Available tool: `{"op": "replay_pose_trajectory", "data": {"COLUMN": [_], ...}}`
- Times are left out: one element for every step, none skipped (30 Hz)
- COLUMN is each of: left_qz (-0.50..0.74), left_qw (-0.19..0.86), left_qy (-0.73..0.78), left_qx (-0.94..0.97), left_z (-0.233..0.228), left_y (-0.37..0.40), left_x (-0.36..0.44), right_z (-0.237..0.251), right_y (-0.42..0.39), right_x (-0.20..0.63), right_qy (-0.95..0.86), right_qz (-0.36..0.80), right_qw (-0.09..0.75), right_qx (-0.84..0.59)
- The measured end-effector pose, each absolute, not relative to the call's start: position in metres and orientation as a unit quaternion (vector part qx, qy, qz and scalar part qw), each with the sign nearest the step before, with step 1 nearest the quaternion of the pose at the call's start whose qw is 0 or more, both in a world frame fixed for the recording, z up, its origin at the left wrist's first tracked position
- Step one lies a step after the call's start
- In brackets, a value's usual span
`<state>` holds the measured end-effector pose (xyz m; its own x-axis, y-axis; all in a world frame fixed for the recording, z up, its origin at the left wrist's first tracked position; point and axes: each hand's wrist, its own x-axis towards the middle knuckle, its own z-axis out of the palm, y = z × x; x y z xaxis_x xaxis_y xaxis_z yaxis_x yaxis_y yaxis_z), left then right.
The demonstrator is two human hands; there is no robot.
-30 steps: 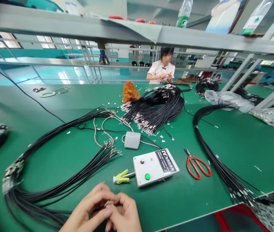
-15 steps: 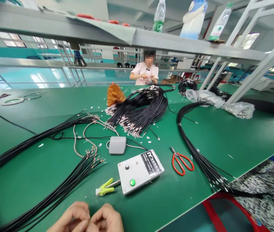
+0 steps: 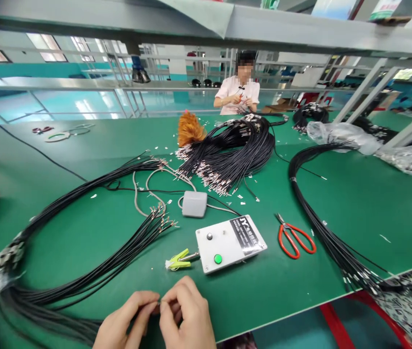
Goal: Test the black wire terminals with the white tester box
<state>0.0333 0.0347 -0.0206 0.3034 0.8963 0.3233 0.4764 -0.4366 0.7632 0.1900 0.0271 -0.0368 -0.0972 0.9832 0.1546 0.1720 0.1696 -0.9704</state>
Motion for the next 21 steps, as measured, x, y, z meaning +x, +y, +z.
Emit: {"op": "replay_pose_trajectory", "data": {"left_qz": [0.389, 0.398, 0.405, 0.41, 0.412, 0.408, 0.402, 0.395, 0.39, 0.384, 0.381, 0.38, 0.38, 0.382, 0.384, 0.386, 0.384, 0.382, 0.377, 0.372, 0.368], "left_qw": [0.27, 0.269, 0.271, 0.278, 0.29, 0.307, 0.329, 0.356, 0.385, 0.417, 0.447, 0.473, 0.492, 0.504, 0.509, 0.508, 0.504, 0.496, 0.483, 0.461, 0.43], "left_qy": [0.452, 0.454, 0.454, 0.457, 0.464, 0.476, 0.493, 0.512, 0.53, 0.545, 0.555, 0.558, 0.558, 0.555, 0.551, 0.546, 0.54, 0.535, 0.529, 0.523, 0.517], "left_qx": [0.755, 0.751, 0.745, 0.739, 0.729, 0.716, 0.698, 0.675, 0.647, 0.617, 0.589, 0.566, 0.549, 0.54, 0.538, 0.543, 0.553, 0.567, 0.588, 0.613, 0.642], "left_z": [-0.021, -0.021, -0.02, -0.019, -0.019, -0.018, -0.017, -0.017, -0.016, -0.016, -0.016, -0.016, -0.015, -0.014, -0.013, -0.012, -0.011, -0.01, -0.01, -0.01, -0.011], "left_y": [0.034, 0.034, 0.034, 0.035, 0.035, 0.036, 0.038, 0.039, 0.041, 0.042, 0.044, 0.045, 0.047, 0.048, 0.049, 0.049, 0.05, 0.05, 0.049, 0.048, 0.046], "left_x": [0.034, 0.035, 0.036, 0.037, 0.038, 0.039, 0.039, 0.039, 0.039, 0.039, 0.039, 0.039, 0.039, 0.039, 0.039, 0.038, 0.038, 0.038, 0.038, 0.037, 0.037], "right_z": [-0.035, -0.034, -0.034, -0.034, -0.034, -0.035, -0.035, -0.035, -0.033, -0.032, -0.029, -0.026, -0.022, -0.018, -0.014, -0.01, -0.006, -0.003, -0.001, 0.001, 0.002], "right_y": [0.028, 0.029, 0.029, 0.029, 0.029, 0.029, 0.028, 0.028, 0.027, 0.027, 0.027, 0.028, 0.03, 0.032, 0.035, 0.038, 0.042, 0.045, 0.048, 0.05, 0.052], "right_x": [0.191, 0.192, 0.192, 0.193, 0.193, 0.195, 0.197, 0.199, 0.202, 0.205, 0.207, 0.208, 0.209, 0.208, 0.206, 0.204, 0.202, 0.2, 0.199, 0.198, 0.199], "right_qy": [-0.61, -0.613, -0.61, -0.603, -0.597, -0.595, -0.598, -0.605, -0.618, -0.636, -0.66, -0.688, -0.717, -0.743, -0.764, -0.78, -0.793, -0.803, -0.816, -0.827, -0.837], "right_qz": [0.435, 0.439, 0.443, 0.443, 0.439, 0.43, 0.414, 0.393, 0.366, 0.333, 0.294, 0.248, 0.198, 0.149, 0.107, 0.077, 0.057, 0.047, 0.042, 0.039, 0.036], "right_qw": [0.463, 0.459, 0.46, 0.463, 0.467, 0.471, 0.473, 0.473, 0.471, 0.467, 0.461, 0.451, 0.439, 0.425, 0.412, 0.4, 0.39, 0.379, 0.367, 0.355, 0.344], "right_qx": [-0.473, -0.47, -0.47, -0.475, -0.482, -0.489, -0.498, -0.506, -0.512, -0.516, -0.516, -0.512, -0.505, -0.495, -0.484, -0.474, -0.465, -0.456, -0.445, -0.433, -0.424]}}
